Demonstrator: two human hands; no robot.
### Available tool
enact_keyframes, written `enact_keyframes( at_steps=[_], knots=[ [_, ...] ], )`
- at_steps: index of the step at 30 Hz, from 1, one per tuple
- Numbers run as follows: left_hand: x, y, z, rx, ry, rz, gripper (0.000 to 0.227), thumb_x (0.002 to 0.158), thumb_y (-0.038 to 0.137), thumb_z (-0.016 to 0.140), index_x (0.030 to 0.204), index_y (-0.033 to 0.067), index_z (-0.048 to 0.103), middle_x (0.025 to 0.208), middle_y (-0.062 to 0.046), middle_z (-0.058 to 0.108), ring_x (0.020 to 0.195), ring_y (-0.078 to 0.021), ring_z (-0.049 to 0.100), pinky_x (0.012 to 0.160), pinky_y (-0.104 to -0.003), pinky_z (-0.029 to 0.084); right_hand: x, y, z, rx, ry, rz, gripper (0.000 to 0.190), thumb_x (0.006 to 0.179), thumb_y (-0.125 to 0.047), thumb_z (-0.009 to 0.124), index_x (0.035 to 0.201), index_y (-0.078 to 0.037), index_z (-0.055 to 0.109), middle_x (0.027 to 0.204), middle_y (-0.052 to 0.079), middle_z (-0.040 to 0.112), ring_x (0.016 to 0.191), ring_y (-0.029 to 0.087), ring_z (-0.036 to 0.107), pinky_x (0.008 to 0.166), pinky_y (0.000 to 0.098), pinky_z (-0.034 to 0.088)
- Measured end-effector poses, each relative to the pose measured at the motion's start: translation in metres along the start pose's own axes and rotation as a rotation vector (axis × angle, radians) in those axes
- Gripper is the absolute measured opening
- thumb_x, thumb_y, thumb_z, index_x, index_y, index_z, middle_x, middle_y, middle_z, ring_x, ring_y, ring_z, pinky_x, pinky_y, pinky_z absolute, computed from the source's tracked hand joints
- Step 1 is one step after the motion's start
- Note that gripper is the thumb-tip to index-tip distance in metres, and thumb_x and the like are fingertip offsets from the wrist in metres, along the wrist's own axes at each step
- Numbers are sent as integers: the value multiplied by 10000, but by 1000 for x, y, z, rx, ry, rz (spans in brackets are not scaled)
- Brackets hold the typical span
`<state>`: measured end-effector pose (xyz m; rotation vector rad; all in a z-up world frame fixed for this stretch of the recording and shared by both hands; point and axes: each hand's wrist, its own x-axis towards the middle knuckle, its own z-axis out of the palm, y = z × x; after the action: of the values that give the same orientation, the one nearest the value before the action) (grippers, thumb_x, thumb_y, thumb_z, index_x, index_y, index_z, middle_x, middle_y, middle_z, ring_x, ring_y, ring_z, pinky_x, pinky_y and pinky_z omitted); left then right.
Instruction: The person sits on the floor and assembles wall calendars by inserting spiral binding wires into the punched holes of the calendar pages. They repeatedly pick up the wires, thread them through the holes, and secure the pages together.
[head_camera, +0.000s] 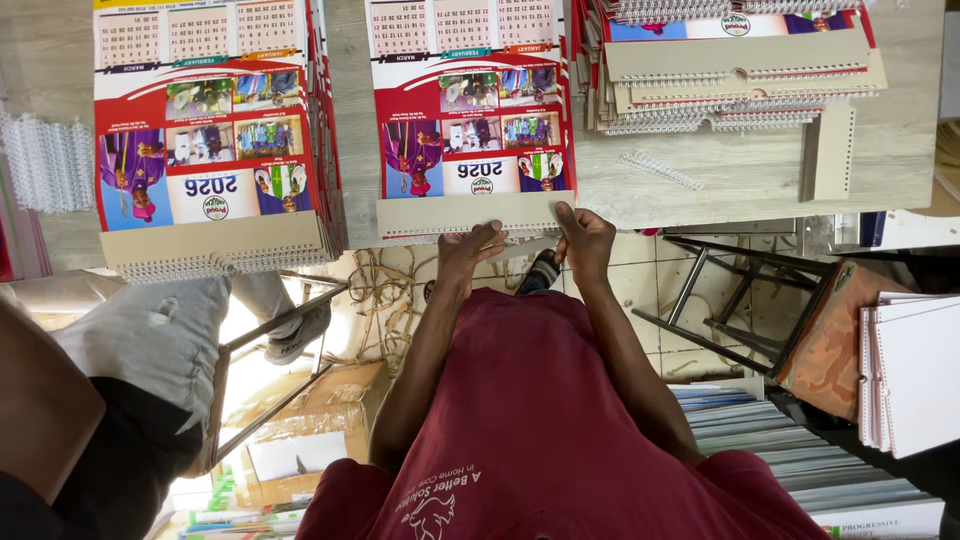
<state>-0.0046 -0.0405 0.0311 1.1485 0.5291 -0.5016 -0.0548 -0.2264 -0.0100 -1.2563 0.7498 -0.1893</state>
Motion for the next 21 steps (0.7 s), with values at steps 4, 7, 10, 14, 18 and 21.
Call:
enact_keyframes(
  at_steps=[4,7,10,14,18,21],
  knots=[
    [24,-32,-16,4,19,4,323,713,152,959,662,12,673,690,-140,702,795,-343,774,763,-463,633,10,19,-5,-158,10,-93,533,1033,-399,718,645,-51,610,420,131,520,292,162,505,302,274,418],
    [22,-26,-16,11,28,0,345,704,176,975,659,-8,687,679,-178,709,758,-344,777,726,-447,635,6,26,-7,-17,-143,-45,643,1092,-505,565,602,-89,588,464,134,558,386,188,576,419,288,475],
    [19,-24,-14,16,16,9,387,706,220,988,729,-60,723,727,-231,730,754,-361,777,710,-450,640,-6,21,4,89,-321,30,576,1097,-432,550,687,-40,651,636,192,670,558,253,703,527,320,573],
    [9,-25,-31,-126,5,82,431,904,180,802,1084,-183,656,993,-318,710,953,-457,740,836,-540,620,-9,19,-2,30,-330,40,487,1082,-340,633,881,91,734,824,275,733,721,329,758,595,390,619],
    [-15,1,-53,-184,141,98,325,975,205,733,958,-52,535,863,-179,590,987,-473,726,899,-568,602,-9,9,-3,118,-187,119,440,1044,-320,643,846,67,711,660,240,690,604,302,738,518,340,618],
    [-5,-19,-82,-238,214,133,341,929,268,798,884,39,549,840,-174,659,845,-405,767,739,-475,659,-13,0,4,152,-128,139,315,989,-167,706,833,75,579,748,277,703,613,328,748,517,384,617]
  ],
)
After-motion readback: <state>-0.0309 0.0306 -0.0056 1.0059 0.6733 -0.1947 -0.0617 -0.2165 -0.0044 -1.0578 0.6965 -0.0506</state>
